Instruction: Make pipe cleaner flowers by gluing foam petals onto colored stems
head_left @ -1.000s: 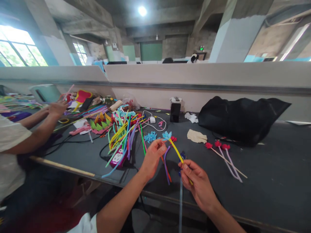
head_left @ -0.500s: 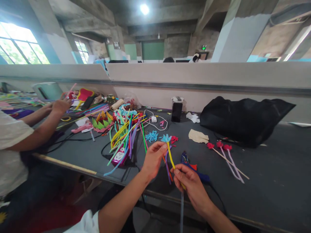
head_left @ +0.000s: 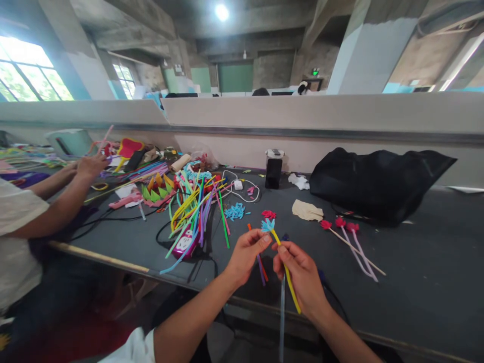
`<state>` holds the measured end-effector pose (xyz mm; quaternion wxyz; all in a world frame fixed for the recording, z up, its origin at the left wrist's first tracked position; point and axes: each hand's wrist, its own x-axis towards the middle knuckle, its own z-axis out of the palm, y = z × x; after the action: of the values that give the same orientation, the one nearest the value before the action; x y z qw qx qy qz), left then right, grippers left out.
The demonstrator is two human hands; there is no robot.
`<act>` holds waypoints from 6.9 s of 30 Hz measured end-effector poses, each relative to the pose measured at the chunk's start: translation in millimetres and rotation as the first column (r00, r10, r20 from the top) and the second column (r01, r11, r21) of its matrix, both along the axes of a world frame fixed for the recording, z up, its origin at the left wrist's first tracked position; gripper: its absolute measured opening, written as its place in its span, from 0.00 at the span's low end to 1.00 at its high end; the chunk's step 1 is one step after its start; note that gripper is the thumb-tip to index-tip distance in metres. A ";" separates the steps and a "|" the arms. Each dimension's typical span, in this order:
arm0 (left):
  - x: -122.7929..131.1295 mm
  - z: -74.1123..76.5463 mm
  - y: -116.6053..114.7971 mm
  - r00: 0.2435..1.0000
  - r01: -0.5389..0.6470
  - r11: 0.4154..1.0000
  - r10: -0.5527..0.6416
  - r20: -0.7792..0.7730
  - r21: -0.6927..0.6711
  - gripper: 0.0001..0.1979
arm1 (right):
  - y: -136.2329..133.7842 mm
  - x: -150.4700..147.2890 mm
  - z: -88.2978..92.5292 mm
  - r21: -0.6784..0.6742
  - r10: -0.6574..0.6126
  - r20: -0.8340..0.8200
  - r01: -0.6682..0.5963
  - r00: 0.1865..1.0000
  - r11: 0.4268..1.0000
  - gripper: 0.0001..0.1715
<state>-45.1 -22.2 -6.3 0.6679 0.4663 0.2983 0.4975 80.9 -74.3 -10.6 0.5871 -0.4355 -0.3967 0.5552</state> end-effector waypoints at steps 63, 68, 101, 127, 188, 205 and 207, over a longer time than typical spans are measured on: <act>-48.7 -14.1 -23.5 0.811 -0.454 0.848 0.520 -0.268 0.272 0.19 | 17.0 137.1 -22.8 0.131 -0.684 -0.138 0.697 0.717 0.705 0.19; -31.0 -6.8 -59.3 0.869 -0.325 0.930 0.366 -0.333 0.173 0.22 | -3.4 117.1 -30.5 0.110 -0.627 -0.136 0.640 0.767 0.760 0.20; -52.7 -37.9 -175.1 0.674 -0.254 0.874 0.467 -0.573 0.415 0.18 | -27.5 101.0 -38.4 0.145 -0.515 -0.172 0.538 0.840 0.830 0.24; -50.3 -41.4 -182.9 0.610 -0.092 0.879 0.422 -0.671 0.469 0.09 | -24.5 90.2 -43.8 0.277 -0.547 -0.167 0.571 0.820 0.772 0.20; -36.8 -4.2 -152.0 0.945 -0.249 0.968 0.251 -0.209 0.040 0.17 | -106.8 19.8 -24.3 0.279 -0.582 -0.063 0.575 0.811 0.770 0.17; -34.0 -2.4 -182.7 0.881 -0.082 0.972 0.174 -0.440 0.220 0.15 | -147.3 -32.1 -15.7 0.114 -0.258 -0.154 0.276 0.954 0.954 0.16; -33.4 1.4 -182.4 0.885 -0.087 0.967 0.186 -0.427 0.240 0.15 | -146.3 -30.3 -14.5 0.124 -0.265 -0.142 0.283 0.954 0.951 0.17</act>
<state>-78.5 -204.6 -4.9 0.4907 0.6147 0.4204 0.4523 50.6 -220.7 -25.1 0.7117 -0.4082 -0.3340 0.4641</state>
